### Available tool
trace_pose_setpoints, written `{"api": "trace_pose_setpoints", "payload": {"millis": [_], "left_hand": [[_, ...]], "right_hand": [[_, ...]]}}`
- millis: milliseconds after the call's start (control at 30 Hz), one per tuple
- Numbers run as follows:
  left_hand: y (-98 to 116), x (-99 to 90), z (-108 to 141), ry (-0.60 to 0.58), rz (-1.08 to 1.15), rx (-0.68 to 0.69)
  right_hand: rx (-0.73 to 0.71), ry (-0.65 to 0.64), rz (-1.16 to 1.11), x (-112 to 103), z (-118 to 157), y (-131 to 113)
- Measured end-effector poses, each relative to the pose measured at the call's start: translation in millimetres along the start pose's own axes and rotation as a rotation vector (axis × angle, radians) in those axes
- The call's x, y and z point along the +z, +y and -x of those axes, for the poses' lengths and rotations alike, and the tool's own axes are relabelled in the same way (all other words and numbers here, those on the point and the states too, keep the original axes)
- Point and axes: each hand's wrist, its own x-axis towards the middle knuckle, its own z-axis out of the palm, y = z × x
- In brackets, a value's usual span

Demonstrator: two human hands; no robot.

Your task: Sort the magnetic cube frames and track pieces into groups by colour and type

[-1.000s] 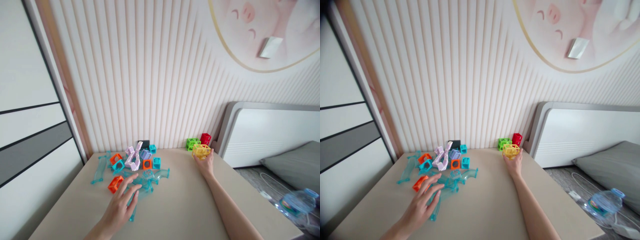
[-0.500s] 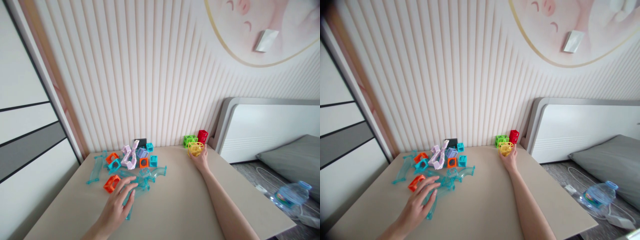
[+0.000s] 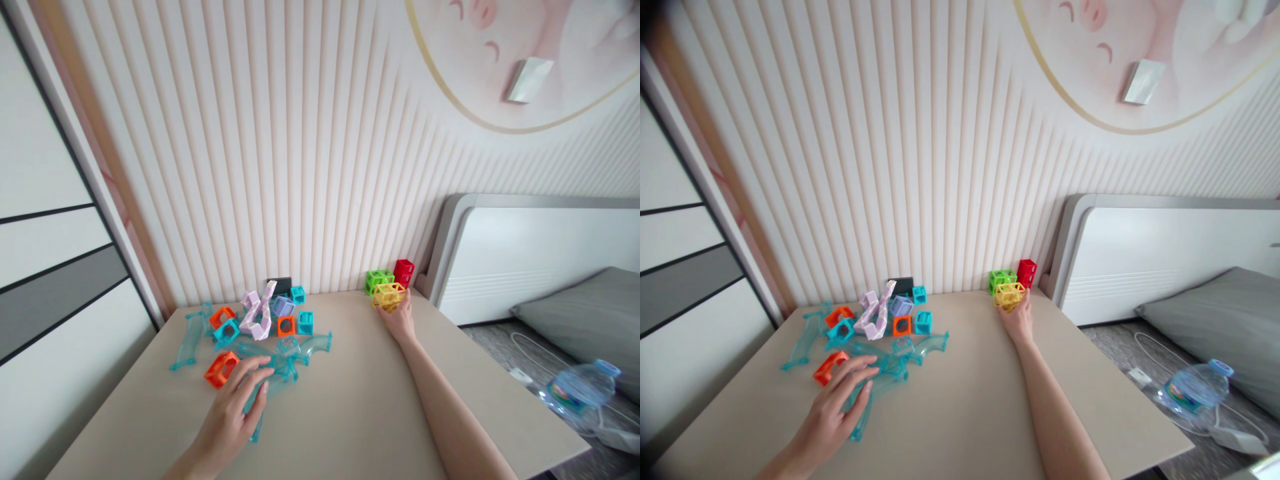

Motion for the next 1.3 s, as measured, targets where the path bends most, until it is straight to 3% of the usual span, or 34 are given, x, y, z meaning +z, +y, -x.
{"api": "trace_pose_setpoints", "payload": {"millis": [333, 600, 767, 867, 933, 1033, 1167, 1300], "left_hand": [[0, -1.5, -1, 0.001, 0.014, -0.009], [-30, -18.8, -20, 0.034, 0.098, -0.175], [-43, -27.9, -17, 0.053, 0.146, -0.200], [-43, -29.1, -7, 0.013, 0.212, -0.123], [-40, -29.8, -3, -0.033, 0.252, -0.052], [-34, -30.8, -4, -0.106, 0.255, -0.022], [-29, -31.8, -6, -0.174, 0.225, -0.008], [-29, -32.1, -5, -0.200, 0.207, 0.002]], "right_hand": [[0.039, -0.025, 0.086, -4, 2, -7], [0.008, 0.050, 0.093, -10, 14, -21], [-0.320, 0.198, 0.062, -16, 25, -31], [-0.506, 0.211, 0.023, -17, 42, -45], [-0.599, 0.167, -0.016, -13, 59, -58], [-0.653, -0.003, -0.084, -1, 89, -83], [-0.570, -0.361, -0.195, 26, 113, -118], [-0.520, -0.463, -0.227, 55, 112, -140]]}}
